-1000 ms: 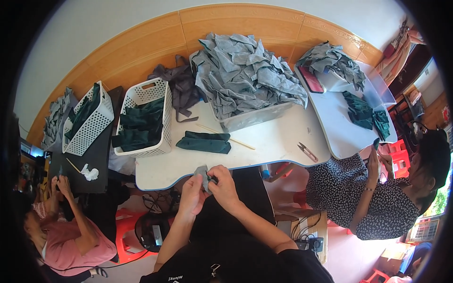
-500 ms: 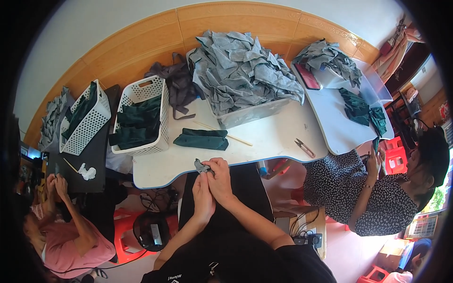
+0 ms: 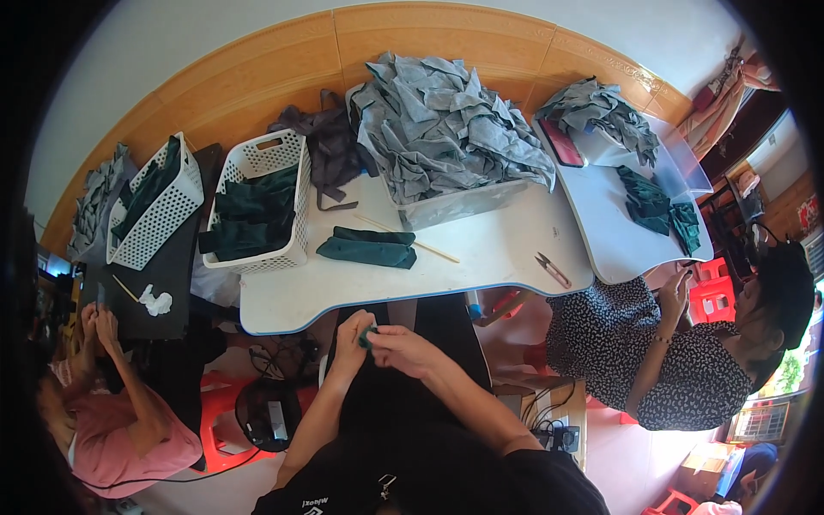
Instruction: Turning green fabric tubes right-side out using a wooden stick.
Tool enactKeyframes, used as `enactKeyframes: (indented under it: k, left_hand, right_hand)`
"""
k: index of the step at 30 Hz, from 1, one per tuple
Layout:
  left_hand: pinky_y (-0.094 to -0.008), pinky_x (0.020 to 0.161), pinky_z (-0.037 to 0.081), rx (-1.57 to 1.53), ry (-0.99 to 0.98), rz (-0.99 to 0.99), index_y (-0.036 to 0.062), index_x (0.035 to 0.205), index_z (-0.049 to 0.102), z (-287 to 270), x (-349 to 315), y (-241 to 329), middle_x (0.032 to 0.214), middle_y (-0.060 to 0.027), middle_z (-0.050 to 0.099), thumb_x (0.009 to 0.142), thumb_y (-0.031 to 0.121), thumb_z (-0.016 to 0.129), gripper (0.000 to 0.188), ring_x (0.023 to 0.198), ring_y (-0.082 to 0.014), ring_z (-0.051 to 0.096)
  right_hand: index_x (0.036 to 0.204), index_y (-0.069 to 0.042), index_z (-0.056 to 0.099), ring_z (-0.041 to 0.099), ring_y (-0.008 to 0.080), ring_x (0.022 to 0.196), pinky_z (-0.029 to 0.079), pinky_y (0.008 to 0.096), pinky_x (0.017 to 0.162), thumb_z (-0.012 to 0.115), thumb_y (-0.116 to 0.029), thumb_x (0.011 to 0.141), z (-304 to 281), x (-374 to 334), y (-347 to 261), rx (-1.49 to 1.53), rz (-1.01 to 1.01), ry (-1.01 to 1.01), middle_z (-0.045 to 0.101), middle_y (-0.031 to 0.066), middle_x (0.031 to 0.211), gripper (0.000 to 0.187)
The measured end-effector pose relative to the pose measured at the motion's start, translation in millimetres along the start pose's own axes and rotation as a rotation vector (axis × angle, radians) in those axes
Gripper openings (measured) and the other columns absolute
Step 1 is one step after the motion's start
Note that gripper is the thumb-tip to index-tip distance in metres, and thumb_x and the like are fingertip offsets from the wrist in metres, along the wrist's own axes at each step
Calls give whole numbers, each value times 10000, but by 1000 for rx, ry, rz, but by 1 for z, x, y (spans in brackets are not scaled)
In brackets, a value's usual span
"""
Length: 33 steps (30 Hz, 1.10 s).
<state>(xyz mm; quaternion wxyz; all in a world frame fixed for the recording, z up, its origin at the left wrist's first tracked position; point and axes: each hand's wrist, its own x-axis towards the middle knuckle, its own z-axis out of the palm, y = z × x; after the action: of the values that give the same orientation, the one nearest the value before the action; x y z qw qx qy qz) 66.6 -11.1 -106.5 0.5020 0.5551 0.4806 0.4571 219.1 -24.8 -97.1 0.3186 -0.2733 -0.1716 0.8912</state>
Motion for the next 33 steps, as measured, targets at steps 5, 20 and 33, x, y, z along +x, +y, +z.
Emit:
enactKeyframes:
  k: [5,20,33]
  left_hand:
    - [-223,760,423,-259,123,6,-6,937,624,-4,-14,27,908,-17,578,937,112,549,140,839,-96,546]
    - [-258,699,559,-770,441,-87,-64,1074,623,-20,-6,46,937,-115,680,886,-15,610,195,773,-162,670]
    - [-259,865,473,-250,104,153,-18,1166,604,-14,-15,50,1168,-111,583,834,-73,616,337,1075,-168,585]
  right_hand:
    - [1076,-139,549,330,18,495,431,300,691,457,-466,981,7,-17,-18,231,160,-425,378,-72,696,353]
    - [1494,-125,248,548,118,973,413,277,886,562,-238,944,25,-24,-15,-469,-309,27,592,48,1122,644]
    - [1339,-116,470,616,149,859,476,276,724,589,-123,894,35,-18,-67,101,-227,80,644,59,987,460]
